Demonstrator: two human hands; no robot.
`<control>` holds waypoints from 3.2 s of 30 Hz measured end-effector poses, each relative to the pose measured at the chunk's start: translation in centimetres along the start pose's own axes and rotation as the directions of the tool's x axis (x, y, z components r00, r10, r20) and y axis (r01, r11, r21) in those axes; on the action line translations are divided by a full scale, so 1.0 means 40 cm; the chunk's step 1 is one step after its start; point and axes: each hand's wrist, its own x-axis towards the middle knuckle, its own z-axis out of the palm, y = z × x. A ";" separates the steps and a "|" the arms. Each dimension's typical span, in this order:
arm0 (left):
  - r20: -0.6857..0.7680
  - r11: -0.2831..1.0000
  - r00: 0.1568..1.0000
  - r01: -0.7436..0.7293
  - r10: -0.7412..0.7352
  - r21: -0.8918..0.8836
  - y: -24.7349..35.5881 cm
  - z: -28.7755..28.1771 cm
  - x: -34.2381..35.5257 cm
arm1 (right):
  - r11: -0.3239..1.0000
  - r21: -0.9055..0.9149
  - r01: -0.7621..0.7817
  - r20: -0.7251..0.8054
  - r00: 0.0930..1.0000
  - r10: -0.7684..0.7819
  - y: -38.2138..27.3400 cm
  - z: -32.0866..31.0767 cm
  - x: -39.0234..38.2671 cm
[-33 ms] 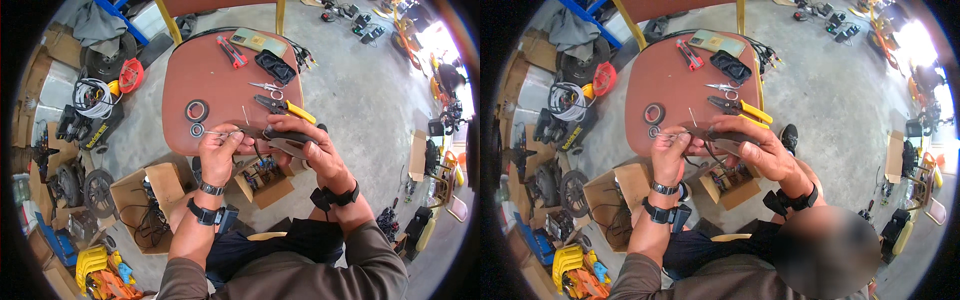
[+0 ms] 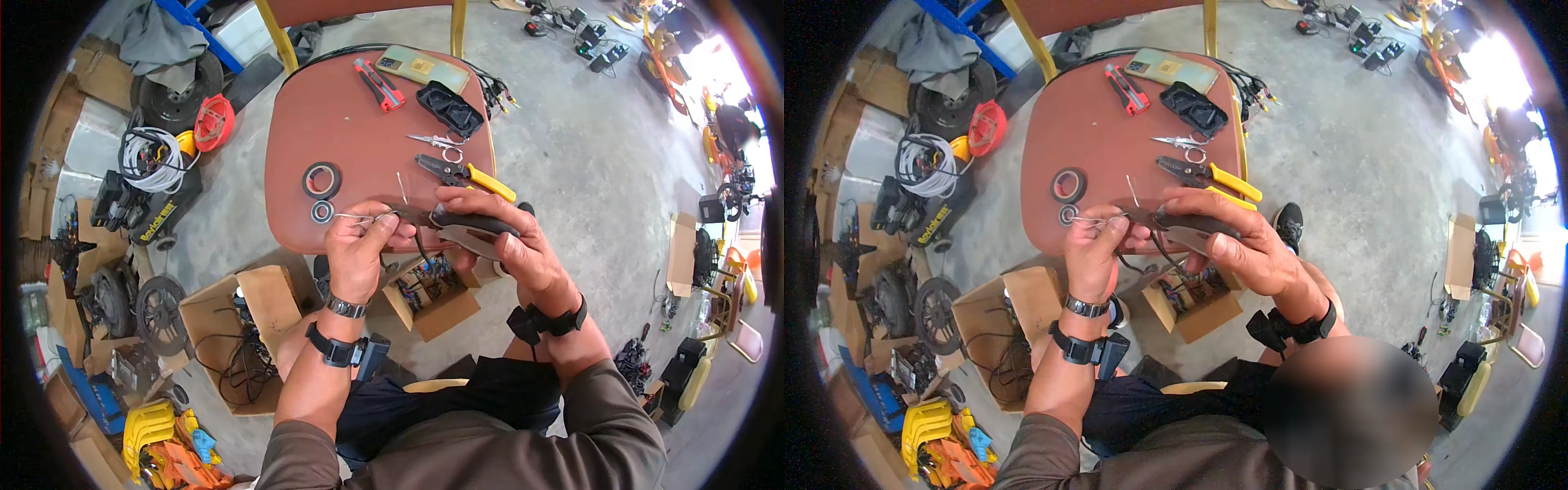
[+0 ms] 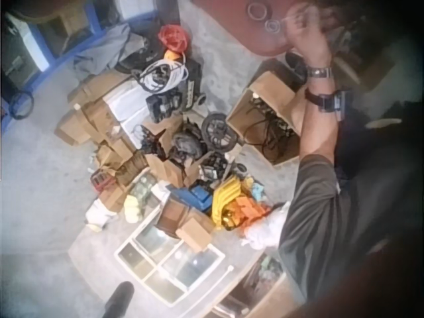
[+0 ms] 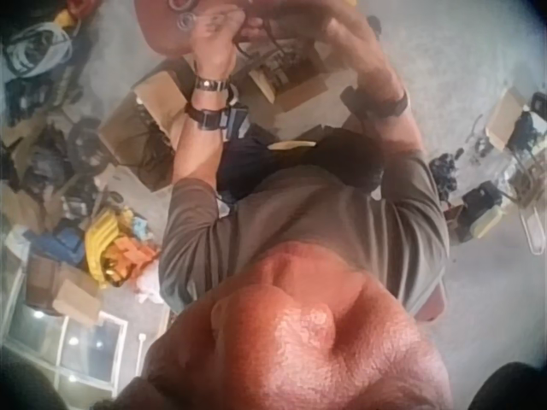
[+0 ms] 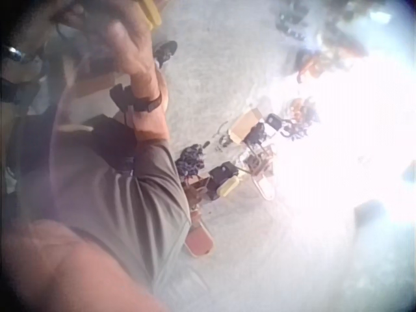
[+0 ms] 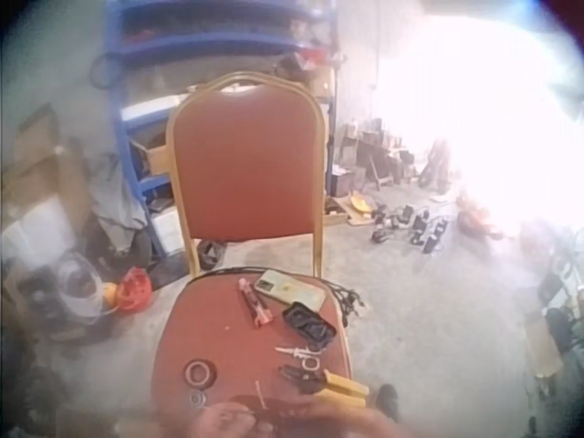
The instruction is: Repairing or preparing electrical wiring for a motorcycle using pliers and tape.
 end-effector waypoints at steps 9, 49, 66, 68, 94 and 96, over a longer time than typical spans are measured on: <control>0.050 0.998 0.998 0.037 -0.034 -0.054 -0.006 -0.010 0.009 | 0.985 0.172 0.008 -0.084 0.996 0.006 -0.048 0.038 0.026; 0.204 0.989 0.969 0.145 -0.137 -0.026 -0.056 0.034 0.002 | 0.804 -0.581 0.127 -0.053 0.980 -0.193 -0.064 -0.068 0.116; 0.217 0.992 0.969 0.126 -0.116 -0.032 -0.065 0.054 -0.006 | 0.975 -0.214 -0.057 -0.265 0.964 -0.002 -0.109 -0.023 0.106; 0.215 0.992 0.970 0.122 -0.113 -0.030 -0.066 0.059 -0.008 | 0.965 -0.253 -0.068 -0.273 0.962 -0.003 -0.104 -0.023 0.106; 0.214 0.988 0.965 0.157 -0.154 0.000 -0.086 0.068 -0.022 | 0.923 -0.355 -0.147 -0.424 0.905 -0.020 -0.063 -0.050 0.110; 0.172 0.986 0.971 0.167 -0.166 0.008 -0.092 0.052 -0.026 | 0.933 -0.343 -0.112 -0.407 0.913 -0.039 -0.049 -0.049 0.116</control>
